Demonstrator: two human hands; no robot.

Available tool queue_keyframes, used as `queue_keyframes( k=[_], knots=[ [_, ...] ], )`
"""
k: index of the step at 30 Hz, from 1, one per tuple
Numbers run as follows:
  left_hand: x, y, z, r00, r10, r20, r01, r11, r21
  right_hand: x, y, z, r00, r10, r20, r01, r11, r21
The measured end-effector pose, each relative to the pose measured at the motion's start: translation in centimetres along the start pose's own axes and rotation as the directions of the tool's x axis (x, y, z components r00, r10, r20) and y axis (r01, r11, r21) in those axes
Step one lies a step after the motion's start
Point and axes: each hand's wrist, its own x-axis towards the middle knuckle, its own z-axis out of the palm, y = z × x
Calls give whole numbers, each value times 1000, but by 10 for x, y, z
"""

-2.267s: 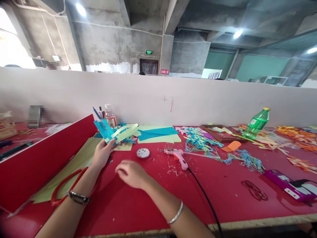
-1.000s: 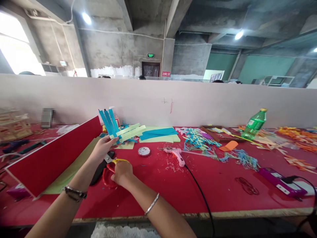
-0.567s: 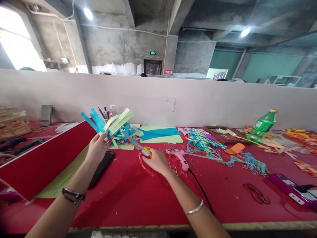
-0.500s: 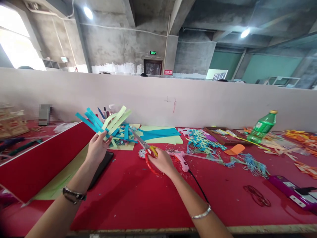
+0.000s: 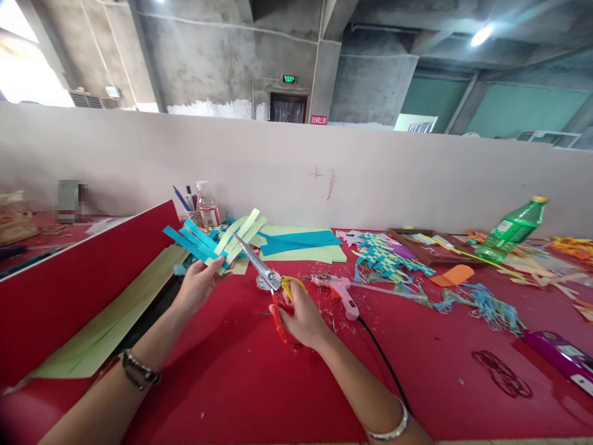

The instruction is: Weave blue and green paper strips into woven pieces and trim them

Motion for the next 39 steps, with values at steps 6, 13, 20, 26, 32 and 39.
queue_keyframes(
  k=[6, 13, 20, 26, 32, 39],
  knots=[
    [-5, -16, 3, 996, -77, -42, 73, 994, -75, -4, -4, 2, 999, -33, 36, 34, 998, -50],
    [-4, -14, 3, 996, -64, -64, 52, 984, -173, 0, 5, -8, 999, -40, 16, 43, 964, -262],
    [-4, -11, 2, 996, -29, -84, 21, 996, -89, 1, 10, -14, 998, -66, 19, 69, 945, -320],
    [-5, -11, 1, 998, -9, -63, 1, 993, -117, 0, 10, -15, 993, -115, 24, 117, 947, -298],
    [-4, -12, 1, 1000, 15, -13, -16, 994, -112, 0, 10, -16, 987, -158, 27, 159, 940, -301],
    [-5, -12, 1, 1000, 1, 2, -1, 992, -128, 0, 10, -17, 985, -165, 51, 172, 950, -259]
  ],
)
